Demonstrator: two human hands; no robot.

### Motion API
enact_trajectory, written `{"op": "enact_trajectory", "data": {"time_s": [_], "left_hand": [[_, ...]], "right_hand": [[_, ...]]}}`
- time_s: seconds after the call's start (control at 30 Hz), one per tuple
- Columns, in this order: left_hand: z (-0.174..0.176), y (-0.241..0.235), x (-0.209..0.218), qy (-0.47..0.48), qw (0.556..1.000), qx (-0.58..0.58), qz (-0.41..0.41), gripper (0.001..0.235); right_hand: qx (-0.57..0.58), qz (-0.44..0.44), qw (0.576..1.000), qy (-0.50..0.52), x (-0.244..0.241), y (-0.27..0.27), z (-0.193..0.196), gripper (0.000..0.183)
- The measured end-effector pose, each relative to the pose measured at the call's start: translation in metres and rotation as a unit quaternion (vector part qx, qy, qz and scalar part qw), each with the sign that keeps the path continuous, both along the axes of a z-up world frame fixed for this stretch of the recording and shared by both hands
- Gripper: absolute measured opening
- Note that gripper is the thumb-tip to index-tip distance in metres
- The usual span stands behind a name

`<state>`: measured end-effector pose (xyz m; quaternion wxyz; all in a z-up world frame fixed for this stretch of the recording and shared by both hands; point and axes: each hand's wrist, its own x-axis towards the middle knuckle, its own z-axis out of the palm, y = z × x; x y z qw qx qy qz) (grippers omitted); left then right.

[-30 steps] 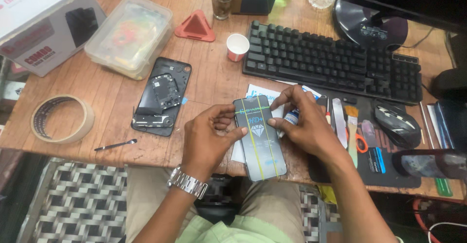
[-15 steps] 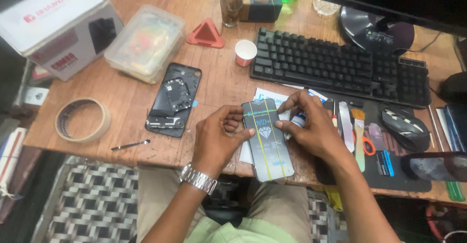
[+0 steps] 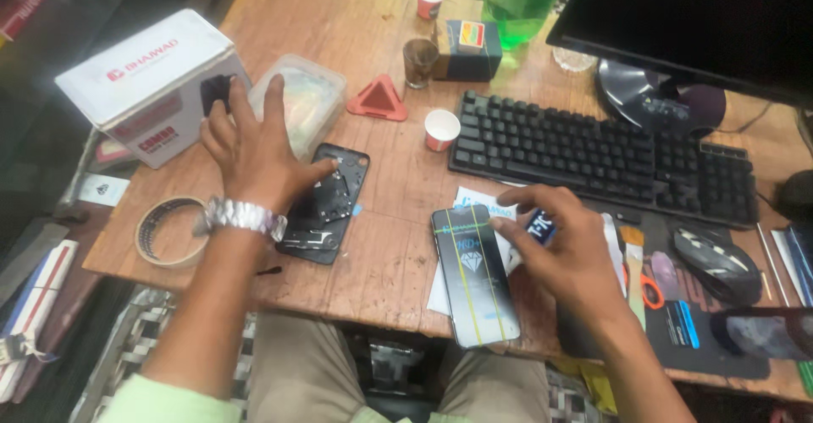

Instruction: The person retrieves a smartphone from a plastic container and places it on the table. They then take a yellow rubber band from a bag and wrap it around the phone multiple times to secure it. The person repeats the process with a second rubber band, crossing it over the first to hold the phone firmly.

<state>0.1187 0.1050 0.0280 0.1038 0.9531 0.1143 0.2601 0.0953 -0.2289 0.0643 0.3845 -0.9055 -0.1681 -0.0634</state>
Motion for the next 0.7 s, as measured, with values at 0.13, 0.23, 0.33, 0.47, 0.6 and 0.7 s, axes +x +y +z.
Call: {"op": "enact_trajectory", "data": {"time_s": [0.13,0.23,0.33,0.47,0.6,0.7], "left_hand": [[-0.001,0.024,0.013,0.165,0.982,-0.085,0.031,0.100],[-0.009,0.033,0.014,0.191,0.975,-0.114,0.016,0.089],[-0.016,0.040,0.012,0.168,0.979,-0.112,-0.011,0.089],[-0.025,0.038,0.016,0.161,0.980,-0.115,-0.010,0.089],[-0.033,0.032,0.012,0.100,0.992,-0.076,-0.011,0.075],[-0.036,0.026,0.009,0.067,0.994,-0.082,-0.008,0.072]], "right_hand": [[-0.051,0.129,0.988,-0.073,0.018,0.024,0.006,0.022],[-0.026,0.206,0.969,-0.130,0.046,0.053,-0.008,0.021],[-0.001,0.187,0.980,-0.069,0.088,0.095,-0.031,0.025],[0.172,0.178,0.961,0.122,0.144,0.161,-0.071,0.028],[0.293,0.143,0.897,0.297,0.168,0.208,-0.101,0.016],[0.261,0.032,0.884,0.387,0.181,0.222,-0.108,0.035]]}}
